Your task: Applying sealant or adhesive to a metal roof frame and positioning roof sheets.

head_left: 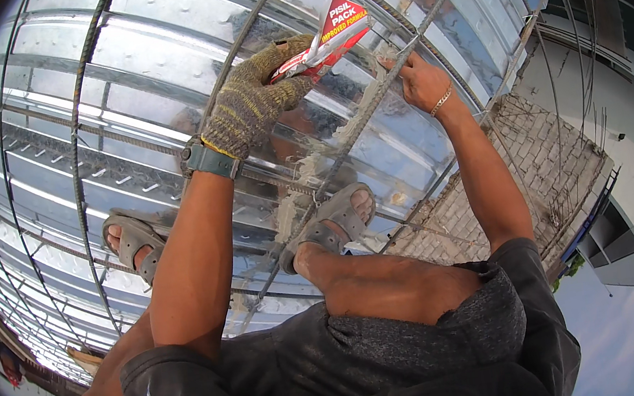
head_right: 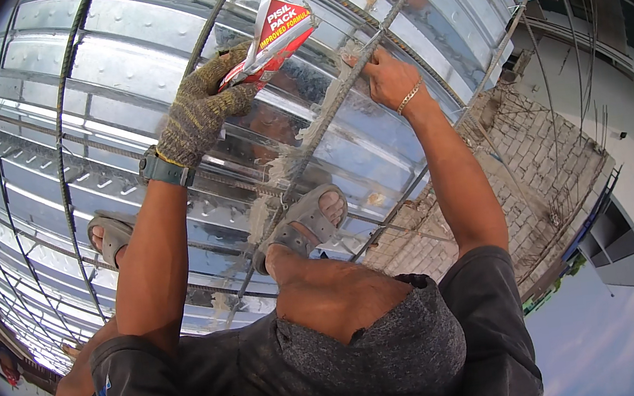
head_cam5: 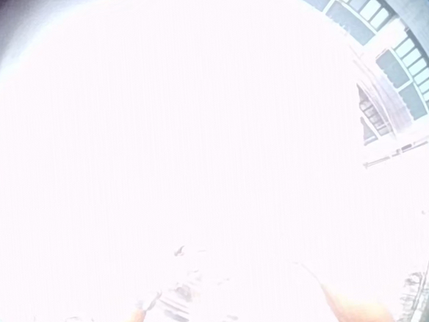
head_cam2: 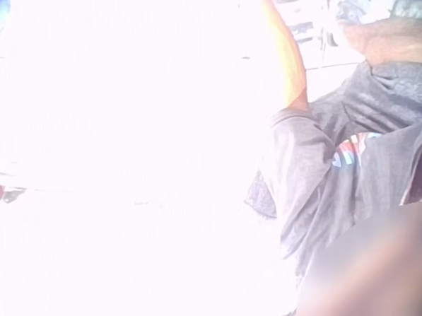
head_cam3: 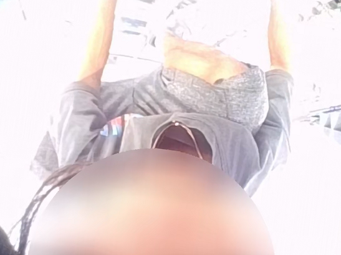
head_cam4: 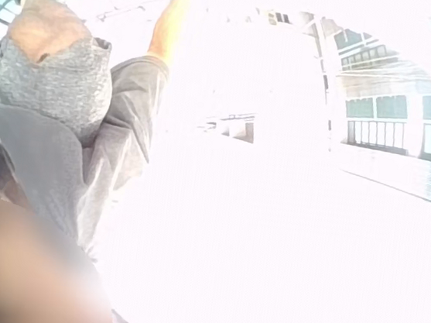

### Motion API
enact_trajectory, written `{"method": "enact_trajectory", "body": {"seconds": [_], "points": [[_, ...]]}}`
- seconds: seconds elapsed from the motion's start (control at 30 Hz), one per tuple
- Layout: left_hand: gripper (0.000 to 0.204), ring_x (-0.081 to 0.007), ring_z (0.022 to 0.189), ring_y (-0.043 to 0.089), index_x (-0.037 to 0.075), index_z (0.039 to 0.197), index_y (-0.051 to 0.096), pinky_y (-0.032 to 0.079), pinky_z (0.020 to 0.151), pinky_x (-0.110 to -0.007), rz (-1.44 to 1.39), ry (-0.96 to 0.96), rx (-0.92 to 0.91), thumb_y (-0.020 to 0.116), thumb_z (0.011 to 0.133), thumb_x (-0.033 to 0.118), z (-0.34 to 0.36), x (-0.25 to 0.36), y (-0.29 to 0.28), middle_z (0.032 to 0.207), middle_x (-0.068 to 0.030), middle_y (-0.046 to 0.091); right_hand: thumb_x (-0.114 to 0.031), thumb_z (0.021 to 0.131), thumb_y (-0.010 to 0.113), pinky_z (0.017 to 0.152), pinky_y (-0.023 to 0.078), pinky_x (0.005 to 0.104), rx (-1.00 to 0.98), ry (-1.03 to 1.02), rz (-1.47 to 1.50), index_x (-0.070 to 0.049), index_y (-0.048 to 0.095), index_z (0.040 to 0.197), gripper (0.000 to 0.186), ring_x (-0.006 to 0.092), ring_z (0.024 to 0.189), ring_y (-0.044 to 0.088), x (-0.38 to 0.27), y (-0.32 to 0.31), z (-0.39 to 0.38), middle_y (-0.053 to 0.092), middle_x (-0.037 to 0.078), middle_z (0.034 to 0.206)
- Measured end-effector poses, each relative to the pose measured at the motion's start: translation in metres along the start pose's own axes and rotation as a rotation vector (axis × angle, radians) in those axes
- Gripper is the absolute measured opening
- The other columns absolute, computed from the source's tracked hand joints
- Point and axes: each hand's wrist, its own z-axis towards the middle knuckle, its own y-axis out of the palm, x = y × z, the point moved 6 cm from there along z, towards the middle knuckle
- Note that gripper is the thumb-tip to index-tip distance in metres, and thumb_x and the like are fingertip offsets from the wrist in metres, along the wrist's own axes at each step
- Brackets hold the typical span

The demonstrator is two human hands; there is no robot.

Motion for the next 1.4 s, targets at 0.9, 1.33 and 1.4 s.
{"method": "enact_trajectory", "body": {"seconds": [0.9,1.33,1.4], "points": [[0.046,-0.0117,0.094,0.056,0.009,0.119,0.055,0.048,0.080,-0.026,-0.024,-0.024,-0.002,0.069,0.075,0.012,0.002,0.003,0.005,0.108,-0.0048,0.059,-0.001,0.072,0.040,0.032,0.020,0.0187,-0.420,0.886,1.603,-0.007,0.044,0.120,0.048,0.0052,0.040,0.028,0.023,0.030,-0.007,0.045,0.002,0.065],[0.048,-0.0097,0.084,0.055,0.006,0.123,0.050,0.048,0.071,-0.024,0.010,0.006,-0.018,0.065,0.078,0.015,0.002,0.001,0.003,0.104,-0.0038,0.058,-0.006,0.077,0.045,0.054,0.042,0.0309,0.091,0.267,0.456,-0.006,0.050,0.122,0.046,0.0165,0.057,0.051,0.030,0.010,-0.016,0.049,0.006,0.060],[0.048,-0.0109,0.090,0.055,0.008,0.121,0.052,0.048,0.077,-0.025,-0.022,-0.019,-0.017,0.067,0.076,0.014,0.001,0.002,0.003,0.107,-0.0043,0.058,-0.008,0.075,0.046,0.057,0.045,0.0356,0.068,0.197,0.287,-0.012,0.053,0.116,0.042,0.0244,0.061,0.054,0.021,0.007,-0.008,0.053,0.009,0.068]]}}
